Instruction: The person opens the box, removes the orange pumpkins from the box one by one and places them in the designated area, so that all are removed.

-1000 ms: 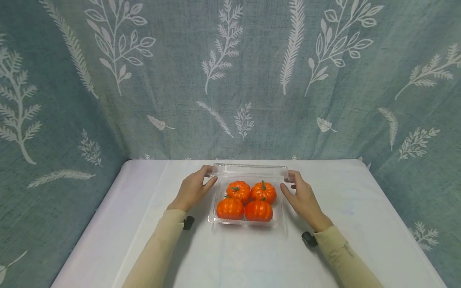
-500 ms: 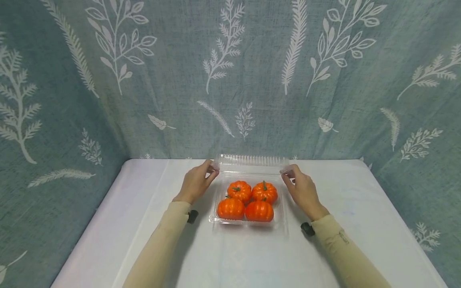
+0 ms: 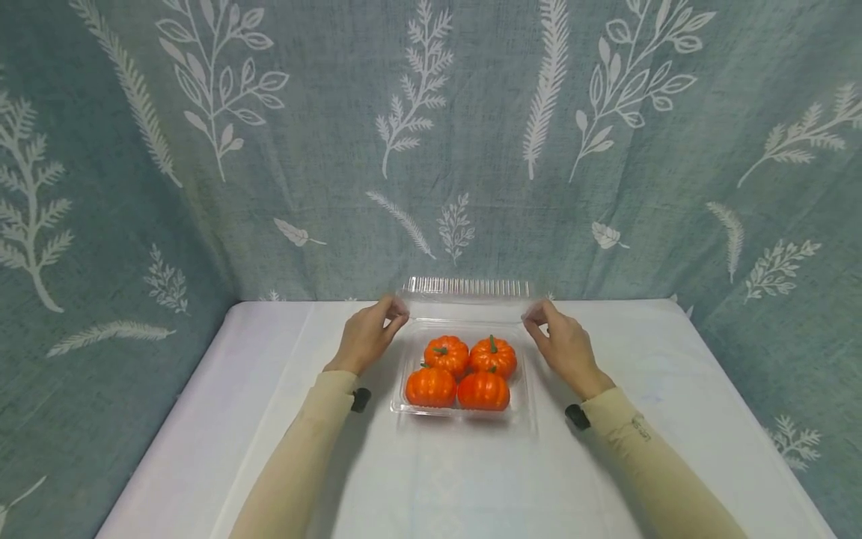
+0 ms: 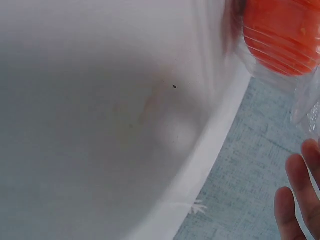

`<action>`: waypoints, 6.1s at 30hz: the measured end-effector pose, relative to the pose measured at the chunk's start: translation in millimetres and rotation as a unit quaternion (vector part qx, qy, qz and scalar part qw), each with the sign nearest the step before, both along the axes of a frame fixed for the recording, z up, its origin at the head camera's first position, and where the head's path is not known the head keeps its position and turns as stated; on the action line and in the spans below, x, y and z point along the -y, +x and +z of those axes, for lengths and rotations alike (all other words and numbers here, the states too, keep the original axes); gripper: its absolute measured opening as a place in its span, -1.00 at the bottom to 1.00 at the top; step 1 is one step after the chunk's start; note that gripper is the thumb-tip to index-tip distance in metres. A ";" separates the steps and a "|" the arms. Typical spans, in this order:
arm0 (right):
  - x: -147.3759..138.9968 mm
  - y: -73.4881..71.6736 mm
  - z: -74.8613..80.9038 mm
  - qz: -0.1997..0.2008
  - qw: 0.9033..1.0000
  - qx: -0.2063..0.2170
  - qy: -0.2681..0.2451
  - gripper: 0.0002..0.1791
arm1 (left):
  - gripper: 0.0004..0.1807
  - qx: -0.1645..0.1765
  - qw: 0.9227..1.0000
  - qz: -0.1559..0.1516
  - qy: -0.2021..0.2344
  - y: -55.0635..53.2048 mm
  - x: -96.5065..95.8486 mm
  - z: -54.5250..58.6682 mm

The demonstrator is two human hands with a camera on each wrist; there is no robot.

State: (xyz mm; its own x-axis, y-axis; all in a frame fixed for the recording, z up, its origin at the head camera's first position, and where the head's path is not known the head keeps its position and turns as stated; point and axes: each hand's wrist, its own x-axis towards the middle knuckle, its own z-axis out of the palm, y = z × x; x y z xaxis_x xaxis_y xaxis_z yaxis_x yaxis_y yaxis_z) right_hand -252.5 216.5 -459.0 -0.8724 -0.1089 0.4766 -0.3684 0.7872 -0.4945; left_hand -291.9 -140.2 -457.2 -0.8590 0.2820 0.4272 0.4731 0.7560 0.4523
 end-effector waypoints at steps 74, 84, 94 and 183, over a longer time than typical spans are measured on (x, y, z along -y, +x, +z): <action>-46.8 7.8 -3.0 -0.062 0.990 0.110 -0.065 -0.42 | -0.42 0.029 0.997 0.064 -0.043 30.3 17.1 6.0; -51.3 32.4 11.6 -0.044 0.990 0.123 -0.060 -0.12 | -0.04 0.046 0.991 -0.014 -0.124 73.9 4.0 7.7; -22.3 59.3 25.5 0.007 0.987 0.152 -0.055 -0.15 | 0.22 0.089 0.977 -0.047 -0.188 99.7 -8.0 0.1; 57.8 100.0 11.1 0.151 0.985 0.072 -0.037 -0.48 | 0.28 0.131 0.980 -0.037 -0.148 105.1 -10.8 -12.7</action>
